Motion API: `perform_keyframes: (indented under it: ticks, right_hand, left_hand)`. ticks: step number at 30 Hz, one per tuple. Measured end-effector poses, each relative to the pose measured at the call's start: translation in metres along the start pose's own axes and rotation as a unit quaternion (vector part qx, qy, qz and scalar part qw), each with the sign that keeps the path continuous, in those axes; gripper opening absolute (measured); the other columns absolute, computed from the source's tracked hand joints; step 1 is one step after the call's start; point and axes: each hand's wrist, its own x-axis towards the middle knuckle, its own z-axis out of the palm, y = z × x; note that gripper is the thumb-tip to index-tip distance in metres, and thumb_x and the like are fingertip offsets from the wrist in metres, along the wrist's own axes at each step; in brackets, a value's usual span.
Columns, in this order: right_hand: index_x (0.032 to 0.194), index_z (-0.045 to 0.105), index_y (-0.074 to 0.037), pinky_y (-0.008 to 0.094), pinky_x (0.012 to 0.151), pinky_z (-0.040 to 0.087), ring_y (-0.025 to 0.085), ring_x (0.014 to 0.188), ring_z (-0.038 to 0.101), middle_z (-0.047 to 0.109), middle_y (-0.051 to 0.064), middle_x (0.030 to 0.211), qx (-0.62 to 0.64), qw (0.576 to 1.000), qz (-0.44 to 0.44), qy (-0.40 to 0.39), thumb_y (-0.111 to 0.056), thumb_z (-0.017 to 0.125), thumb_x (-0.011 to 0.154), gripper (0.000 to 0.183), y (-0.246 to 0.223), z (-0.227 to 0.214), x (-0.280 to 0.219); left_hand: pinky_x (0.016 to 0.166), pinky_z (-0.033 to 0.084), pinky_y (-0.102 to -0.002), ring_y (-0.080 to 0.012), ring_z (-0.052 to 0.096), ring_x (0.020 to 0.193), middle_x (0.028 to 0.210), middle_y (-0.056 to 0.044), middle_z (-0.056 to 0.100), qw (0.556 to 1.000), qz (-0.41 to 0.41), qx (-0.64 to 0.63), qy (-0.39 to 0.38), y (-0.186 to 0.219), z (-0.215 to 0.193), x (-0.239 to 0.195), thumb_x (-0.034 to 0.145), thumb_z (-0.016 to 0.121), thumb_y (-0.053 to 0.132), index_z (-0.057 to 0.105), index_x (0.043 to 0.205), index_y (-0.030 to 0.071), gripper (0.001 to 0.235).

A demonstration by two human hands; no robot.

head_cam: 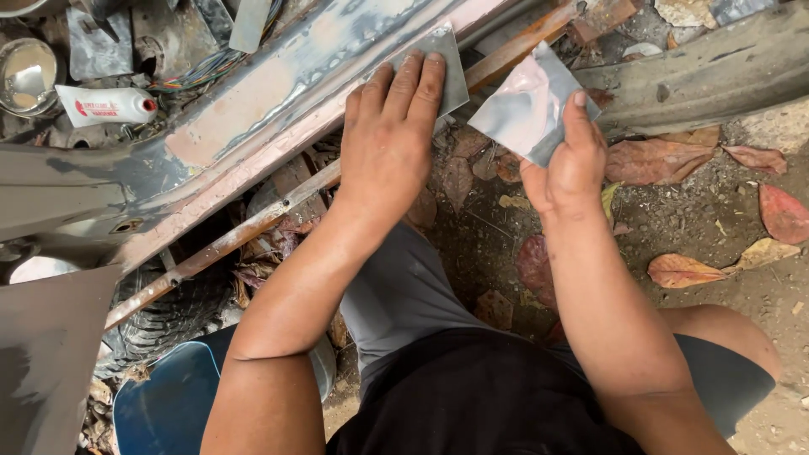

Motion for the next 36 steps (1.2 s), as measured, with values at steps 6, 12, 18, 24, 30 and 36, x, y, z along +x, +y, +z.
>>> perform_keyframes:
  ticks: [6, 12, 18, 24, 30, 36]
  right_hand:
    - [0.138, 0.054, 0.003, 0.045, 0.11, 0.056, 0.03, 0.122, 0.067, 0.065, 0.022, 0.134, 0.018, 0.999, -0.004, -0.027, -0.032, 0.055, 0.098, 0.053, 0.007, -0.009, 0.0]
    - [0.139, 0.053, 0.004, 0.042, 0.107, 0.056, 0.028, 0.118, 0.068, 0.066, 0.02, 0.132, 0.026, 0.999, -0.009, -0.045, -0.031, 0.053, 0.101, 0.052, 0.012, -0.015, -0.001]
    - [0.136, 0.055, 0.006, 0.041, 0.105, 0.057, 0.027, 0.116, 0.068, 0.066, 0.02, 0.131, 0.03, 0.999, -0.006, -0.046, -0.03, 0.051, 0.102, 0.049, 0.013, -0.017, -0.002]
    - [0.137, 0.054, 0.004, 0.041, 0.105, 0.058, 0.027, 0.117, 0.069, 0.067, 0.02, 0.13, 0.004, 1.0, 0.0, -0.012, -0.033, 0.051, 0.1, 0.052, 0.012, -0.015, -0.003]
    - [0.131, 0.058, 0.006, 0.038, 0.102, 0.057, 0.024, 0.111, 0.069, 0.069, 0.017, 0.125, 0.044, 0.998, -0.012, -0.04, -0.027, 0.055, 0.103, 0.044, 0.019, -0.022, -0.004]
    - [0.132, 0.057, 0.006, 0.041, 0.102, 0.058, 0.026, 0.11, 0.069, 0.068, 0.019, 0.125, 0.038, 0.999, -0.004, -0.022, -0.029, 0.055, 0.101, 0.047, 0.016, -0.016, -0.004]
  left_hand:
    - [0.105, 0.05, -0.049, -0.0401, 0.061, 0.131, 0.149, -0.018, 0.058, 0.998, 0.01, 0.055, 0.03, 0.002, 0.013, 0.003, 0.101, 0.067, 0.012, 0.046, 0.151, 0.004, 0.054]
    - [0.109, 0.05, -0.054, -0.0419, 0.06, 0.136, 0.152, -0.018, 0.055, 0.997, -0.019, 0.065, 0.035, 0.012, 0.03, -0.001, 0.103, 0.069, 0.013, 0.045, 0.152, 0.007, 0.056]
    - [0.113, 0.048, -0.056, -0.046, 0.056, 0.139, 0.155, -0.021, 0.051, 0.996, -0.029, 0.081, 0.004, 0.017, 0.028, -0.002, 0.102, 0.066, 0.013, 0.04, 0.155, 0.004, 0.06]
    - [0.114, 0.046, -0.055, -0.0463, 0.053, 0.14, 0.157, -0.02, 0.051, 0.999, -0.021, 0.003, -0.034, 0.021, 0.007, -0.014, 0.103, 0.058, 0.011, 0.04, 0.156, 0.004, 0.056]
    - [0.113, 0.049, -0.059, -0.0468, 0.052, 0.141, 0.158, -0.019, 0.05, 0.999, -0.045, 0.021, -0.002, 0.021, 0.019, 0.001, 0.1, 0.062, 0.008, 0.038, 0.156, 0.005, 0.062]
    - [0.109, 0.05, -0.053, -0.0447, 0.058, 0.135, 0.153, -0.02, 0.055, 0.997, -0.03, 0.069, 0.024, 0.022, 0.037, 0.015, 0.102, 0.067, 0.014, 0.039, 0.154, 0.003, 0.061]
